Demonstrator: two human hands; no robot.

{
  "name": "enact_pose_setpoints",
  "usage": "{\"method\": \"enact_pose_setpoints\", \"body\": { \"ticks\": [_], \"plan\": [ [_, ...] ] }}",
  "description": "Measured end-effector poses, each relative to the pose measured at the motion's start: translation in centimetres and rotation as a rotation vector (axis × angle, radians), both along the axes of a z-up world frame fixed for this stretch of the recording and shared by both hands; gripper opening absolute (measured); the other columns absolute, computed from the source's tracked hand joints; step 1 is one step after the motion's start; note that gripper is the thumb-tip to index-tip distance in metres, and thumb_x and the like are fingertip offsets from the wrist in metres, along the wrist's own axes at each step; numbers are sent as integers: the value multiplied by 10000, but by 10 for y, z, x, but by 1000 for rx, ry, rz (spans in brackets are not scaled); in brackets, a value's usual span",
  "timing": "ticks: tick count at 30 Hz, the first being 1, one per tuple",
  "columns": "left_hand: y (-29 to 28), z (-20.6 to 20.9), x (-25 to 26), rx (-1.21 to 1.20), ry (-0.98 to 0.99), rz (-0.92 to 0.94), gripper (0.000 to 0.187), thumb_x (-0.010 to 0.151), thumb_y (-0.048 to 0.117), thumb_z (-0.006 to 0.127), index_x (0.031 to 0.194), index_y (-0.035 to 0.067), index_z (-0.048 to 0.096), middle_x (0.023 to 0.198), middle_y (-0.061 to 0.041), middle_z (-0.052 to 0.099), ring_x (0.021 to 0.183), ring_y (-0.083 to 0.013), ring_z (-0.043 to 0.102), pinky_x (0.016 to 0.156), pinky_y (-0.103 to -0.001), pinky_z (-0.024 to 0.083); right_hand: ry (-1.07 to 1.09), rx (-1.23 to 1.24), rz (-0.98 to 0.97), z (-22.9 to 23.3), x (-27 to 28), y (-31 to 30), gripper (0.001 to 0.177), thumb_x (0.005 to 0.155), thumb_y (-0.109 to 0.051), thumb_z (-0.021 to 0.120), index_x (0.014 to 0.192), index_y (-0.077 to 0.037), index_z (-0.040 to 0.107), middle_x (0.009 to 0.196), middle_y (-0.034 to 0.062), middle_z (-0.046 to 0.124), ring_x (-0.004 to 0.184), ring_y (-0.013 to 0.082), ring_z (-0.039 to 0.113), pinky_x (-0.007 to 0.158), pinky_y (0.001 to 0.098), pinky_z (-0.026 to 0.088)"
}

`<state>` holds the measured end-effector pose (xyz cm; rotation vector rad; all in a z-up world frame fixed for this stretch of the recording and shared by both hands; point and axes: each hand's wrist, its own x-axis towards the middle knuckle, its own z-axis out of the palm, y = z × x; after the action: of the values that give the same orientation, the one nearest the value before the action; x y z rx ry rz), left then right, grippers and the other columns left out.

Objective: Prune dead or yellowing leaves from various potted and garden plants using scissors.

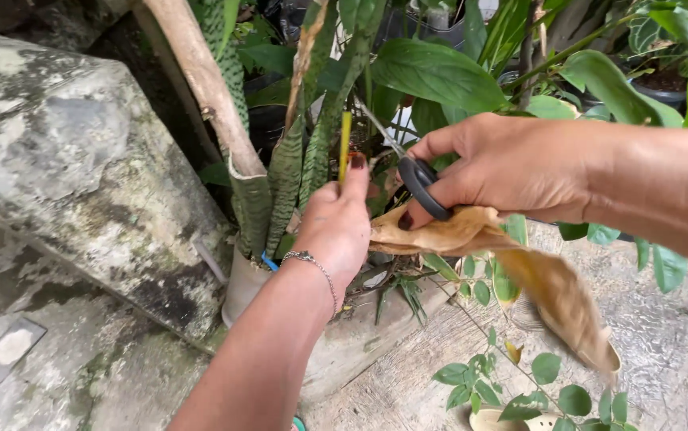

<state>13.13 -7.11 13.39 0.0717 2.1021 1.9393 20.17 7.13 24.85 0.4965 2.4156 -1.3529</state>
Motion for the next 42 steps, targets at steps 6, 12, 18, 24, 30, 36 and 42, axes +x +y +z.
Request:
{"method": "enact_pose_setpoints", "body": {
  "ticks": [6,12,18,24,30,36,42],
  "plan": [
    [-36,4,23,13,-94,-436,837,875,868,402,1122,117,680,825,43,539,728,-113,489,609,-339,417,140,-228,-135,-20,7,-19,337,796,-35,753,1122,16,685,820,152,750,706,198,703,655,304,596],
    [-61,15,34,-51,-27,-701,757,769,811,589,1045,113,692,762,71,453,661,-95,405,551,-284,341,231,-335,-283,-28,5,-30,319,810,2,726,1118,26,646,949,214,791,829,248,784,787,331,616],
    [-89,-1,24,62,-1,-661,565,811,597,686,1097,112,738,918,49,693,812,-86,600,705,-274,485,388,-463,-447,-47,-4,-87,370,814,19,717,1174,39,633,1045,198,791,860,234,769,809,348,661],
    [-136,-12,9,200,-26,-669,409,923,379,678,1175,60,721,1059,2,746,962,-90,660,862,-284,528,409,-438,-609,-53,-5,-153,371,830,61,658,1188,-30,631,1071,125,798,897,180,786,845,308,602],
    [-148,-16,15,85,-146,-649,281,965,237,622,1104,10,712,936,-66,751,801,-156,707,730,-336,568,567,-529,-649,-77,12,-171,400,820,41,685,1202,0,575,1034,132,798,907,197,776,871,319,648],
    [-143,-20,23,172,-250,-589,244,975,171,518,1071,37,698,872,-92,763,734,-205,723,673,-359,592,489,-215,-885,-87,51,-173,346,846,-73,802,1169,-57,680,956,78,780,830,125,674,690,257,498],
    [-134,-23,38,116,-201,-633,226,921,172,584,1030,35,728,879,-61,766,757,-169,706,675,-336,558,426,-359,-1128,-108,66,-178,253,823,-110,813,1065,-103,738,875,34,741,698,107,571,603,254,459]
  ]
}}
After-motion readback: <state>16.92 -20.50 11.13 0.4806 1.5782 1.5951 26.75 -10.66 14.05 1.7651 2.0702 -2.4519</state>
